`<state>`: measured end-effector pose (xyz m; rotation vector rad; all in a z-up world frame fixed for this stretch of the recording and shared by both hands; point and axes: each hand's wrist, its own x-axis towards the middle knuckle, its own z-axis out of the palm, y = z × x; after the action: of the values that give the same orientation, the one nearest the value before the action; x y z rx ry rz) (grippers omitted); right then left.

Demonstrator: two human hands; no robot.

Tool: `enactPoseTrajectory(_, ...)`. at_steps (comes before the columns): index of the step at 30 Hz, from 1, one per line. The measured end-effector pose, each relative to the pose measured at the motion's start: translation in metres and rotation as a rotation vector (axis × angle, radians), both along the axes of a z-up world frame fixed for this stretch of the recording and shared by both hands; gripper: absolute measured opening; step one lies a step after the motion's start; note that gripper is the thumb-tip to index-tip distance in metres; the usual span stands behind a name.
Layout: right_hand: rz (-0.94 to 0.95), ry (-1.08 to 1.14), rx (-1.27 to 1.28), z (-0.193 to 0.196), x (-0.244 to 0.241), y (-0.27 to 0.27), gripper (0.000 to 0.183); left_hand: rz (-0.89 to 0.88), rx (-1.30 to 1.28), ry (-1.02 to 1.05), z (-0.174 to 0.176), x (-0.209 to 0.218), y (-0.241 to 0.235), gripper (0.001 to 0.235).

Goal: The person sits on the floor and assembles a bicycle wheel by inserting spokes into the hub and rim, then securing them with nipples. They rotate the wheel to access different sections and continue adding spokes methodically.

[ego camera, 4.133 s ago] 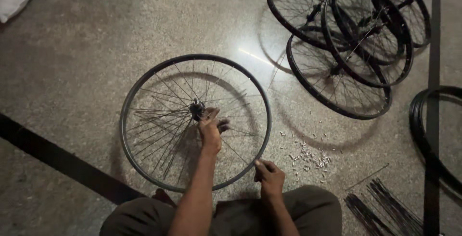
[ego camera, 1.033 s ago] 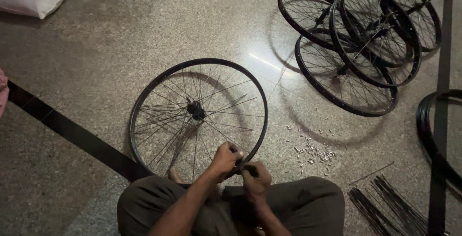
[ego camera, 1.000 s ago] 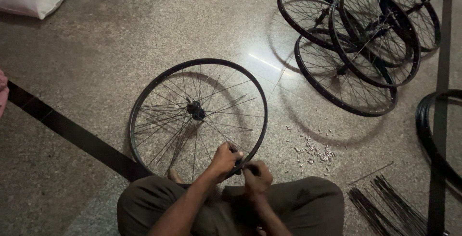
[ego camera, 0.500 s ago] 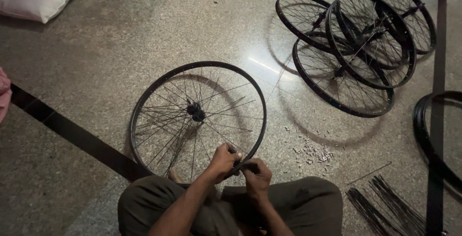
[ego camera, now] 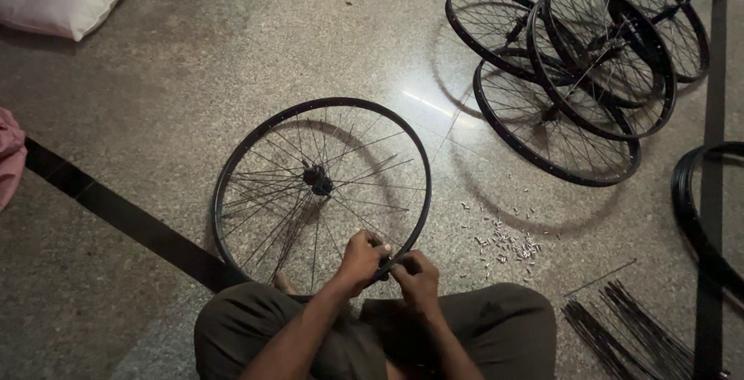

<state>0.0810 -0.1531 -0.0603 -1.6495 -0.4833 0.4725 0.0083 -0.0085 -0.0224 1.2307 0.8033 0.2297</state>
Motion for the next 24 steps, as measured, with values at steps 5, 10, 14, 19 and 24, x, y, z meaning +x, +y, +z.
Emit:
enactPoseTrajectory(5, 0.012, 0.003, -0.038, 0.005, -0.002, -0.003, 0.011, -0.023, 0.174, 0.037, -0.008, 0.001, 0.001, 0.023)
enactPoseTrajectory(10, 0.011, 0.077, -0.013, 0.007, -0.006, -0.003, 0.011, -0.001, -0.011, 0.026, -0.002, 0.001, 0.0, 0.023)
enactPoseTrajectory(14, 0.026, -0.039, 0.006, 0.008, -0.008, -0.005, 0.013, -0.003, 0.035, -0.007, 0.007, -0.001, -0.001, 0.024)
enactPoseTrajectory(19, 0.024, 0.084, 0.046, 0.009, -0.009, -0.003, 0.012, -0.002, -0.031, 0.016, 0.012, -0.002, -0.001, 0.025)
enactPoseTrajectory(24, 0.043, 0.069, 0.067, 0.007, -0.008, -0.007, 0.012, -0.008, -0.012, 0.002, 0.006, -0.001, -0.002, 0.026)
